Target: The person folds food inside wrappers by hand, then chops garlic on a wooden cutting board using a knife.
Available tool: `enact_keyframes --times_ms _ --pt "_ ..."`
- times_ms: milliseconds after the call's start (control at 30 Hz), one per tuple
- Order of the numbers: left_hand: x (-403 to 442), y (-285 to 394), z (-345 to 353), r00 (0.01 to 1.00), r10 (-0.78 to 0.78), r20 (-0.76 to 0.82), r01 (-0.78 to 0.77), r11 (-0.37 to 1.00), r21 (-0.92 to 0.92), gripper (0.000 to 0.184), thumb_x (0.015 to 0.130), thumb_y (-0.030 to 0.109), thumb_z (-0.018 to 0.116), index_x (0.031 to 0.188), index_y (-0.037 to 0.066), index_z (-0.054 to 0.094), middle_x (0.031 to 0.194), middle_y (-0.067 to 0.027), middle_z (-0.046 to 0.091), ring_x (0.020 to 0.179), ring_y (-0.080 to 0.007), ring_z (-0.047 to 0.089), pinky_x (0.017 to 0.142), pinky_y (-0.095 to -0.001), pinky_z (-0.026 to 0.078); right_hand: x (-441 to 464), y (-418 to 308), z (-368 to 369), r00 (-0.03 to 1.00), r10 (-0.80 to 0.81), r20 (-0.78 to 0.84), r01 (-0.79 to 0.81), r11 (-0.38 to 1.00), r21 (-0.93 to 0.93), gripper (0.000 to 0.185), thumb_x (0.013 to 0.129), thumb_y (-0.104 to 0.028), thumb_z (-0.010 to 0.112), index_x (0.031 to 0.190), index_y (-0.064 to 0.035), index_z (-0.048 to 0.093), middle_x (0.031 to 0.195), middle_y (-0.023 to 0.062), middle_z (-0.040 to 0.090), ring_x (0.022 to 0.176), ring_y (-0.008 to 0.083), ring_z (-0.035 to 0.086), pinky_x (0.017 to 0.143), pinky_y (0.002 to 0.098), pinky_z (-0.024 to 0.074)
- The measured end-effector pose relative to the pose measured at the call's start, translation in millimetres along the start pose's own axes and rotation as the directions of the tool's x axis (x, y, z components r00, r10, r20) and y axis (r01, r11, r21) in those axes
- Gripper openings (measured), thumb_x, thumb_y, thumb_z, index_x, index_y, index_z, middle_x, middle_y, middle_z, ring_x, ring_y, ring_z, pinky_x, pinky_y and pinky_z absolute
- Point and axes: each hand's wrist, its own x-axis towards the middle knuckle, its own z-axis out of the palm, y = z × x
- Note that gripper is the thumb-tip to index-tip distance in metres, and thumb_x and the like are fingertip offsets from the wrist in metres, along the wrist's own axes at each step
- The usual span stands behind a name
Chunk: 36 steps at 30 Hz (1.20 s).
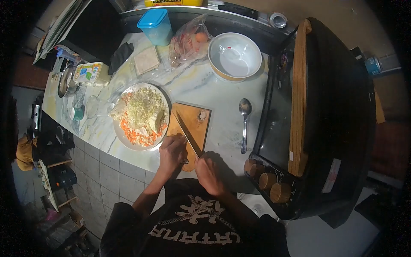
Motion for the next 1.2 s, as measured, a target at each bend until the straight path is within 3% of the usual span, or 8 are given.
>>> enact_keyframes --times_ms 233,300,600,700,800,967,1067,1200 --pt "0.2 -1.3 2.2 0.997 0.06 -0.043 -0.06 0.998 -0.006 0.021 0.073 -0.002 0.072 0.093 0.002 0.07 0.089 -0.0136 0.066 0.078 -0.0295 0.064 0.067 -0.035 0.052 1.1 2.6 -0.1 0.997 -0.043 -0.064 0.045 0.998 0.033 0.03 0.097 -0.021 0.047 0.082 0.0029 0.057 0.076 0.0246 0.059 0.074 0.044 0.059 0.064 0.0494 0.0474" --pt "0.1 -1.3 3.3 0.998 0.01 -0.066 -0.012 1.0 -0.028 0.02 0.073 -0.002 0.072 0.094 0.001 0.07 0.09 -0.0135 0.066 0.077 -0.0296 0.065 0.067 -0.0348 0.052 1.7 1.6 0.0 0.996 -0.044 -0.074 0.046 0.998 0.034 0.03 0.097 -0.021 0.047 0.083 0.0032 0.057 0.075 0.025 0.059 0.073 0.0441 0.06 0.063 0.0498 0.0475" --pt "-8.4 5.9 -1.8 0.999 0.032 0.0 -0.032 0.999 -0.022 0.021 0.074 -0.003 0.071 0.094 0.001 0.07 0.09 -0.014 0.067 0.078 -0.0293 0.066 0.066 -0.0339 0.053 3.1 4.0 0.6 0.999 -0.017 -0.032 0.019 0.997 0.073 0.038 0.098 -0.024 0.045 0.078 0.0057 0.058 0.075 0.0282 0.06 0.073 0.0467 0.06 0.062 0.0515 0.0475" --pt "-11.2 3.0 0.2 0.999 -0.039 -0.017 0.038 0.997 -0.065 0.021 0.074 -0.003 0.071 0.095 0.0 0.07 0.091 -0.0142 0.067 0.079 -0.0293 0.066 0.067 -0.0335 0.053 3.9 5.1 -1.5 0.998 -0.029 -0.049 0.035 0.99 0.137 0.034 0.096 -0.024 0.049 0.081 0.0058 0.054 0.073 0.0303 0.057 0.074 0.0495 0.056 0.066 0.0557 0.0438" --pt "-6.4 0.5 -1.8 0.999 0.007 -0.054 -0.009 0.999 -0.043 0.021 0.074 -0.003 0.071 0.095 0.0 0.069 0.093 -0.0145 0.067 0.079 -0.0295 0.065 0.068 -0.0339 0.053 8.6 4.1 -5.4 1.0 0.013 0.027 -0.018 0.985 0.17 0.035 0.096 -0.026 0.047 0.081 0.0055 0.053 0.072 0.0304 0.057 0.074 0.0493 0.056 0.066 0.056 0.0436" --pt "-5.0 -2.6 -1.1 0.998 0.038 -0.055 -0.04 0.999 -0.032 0.023 0.073 -0.004 0.069 0.096 0.001 0.068 0.091 -0.0125 0.065 0.08 -0.031 0.062 0.068 -0.0373 0.051 7.8 10.7 3.9 0.991 -0.059 -0.122 0.076 0.988 0.135 0.038 0.098 -0.026 0.046 0.079 0.0056 0.054 0.069 0.0296 0.058 0.069 0.0486 0.058 0.06 0.0546 0.0438" --pt "-4.7 1.8 -4.2 0.998 0.04 -0.047 -0.04 0.999 -0.012 0.024 0.073 -0.004 0.069 0.096 0.002 0.068 0.09 -0.0122 0.065 0.08 -0.0308 0.062 0.068 -0.0373 0.051 6.7 7.4 1.2 0.992 -0.062 -0.11 0.079 0.983 0.164 0.036 0.098 -0.025 0.046 0.078 0.0047 0.054 0.066 0.0295 0.056 0.067 0.048 0.057 0.059 0.0542 0.0438" --pt "-4.5 -0.2 -2.3 0.999 0.026 -0.035 -0.027 1.0 -0.009 0.024 0.072 -0.004 0.069 0.096 0.002 0.068 0.089 -0.0114 0.065 0.08 -0.0304 0.061 0.068 -0.0372 0.051 6.0 10.4 -2.2 0.998 -0.037 -0.045 0.046 0.976 0.212 0.036 0.099 -0.026 0.041 0.085 0.0048 0.053 0.07 0.0287 0.058 0.07 0.0476 0.057 0.066 0.0553 0.0436"
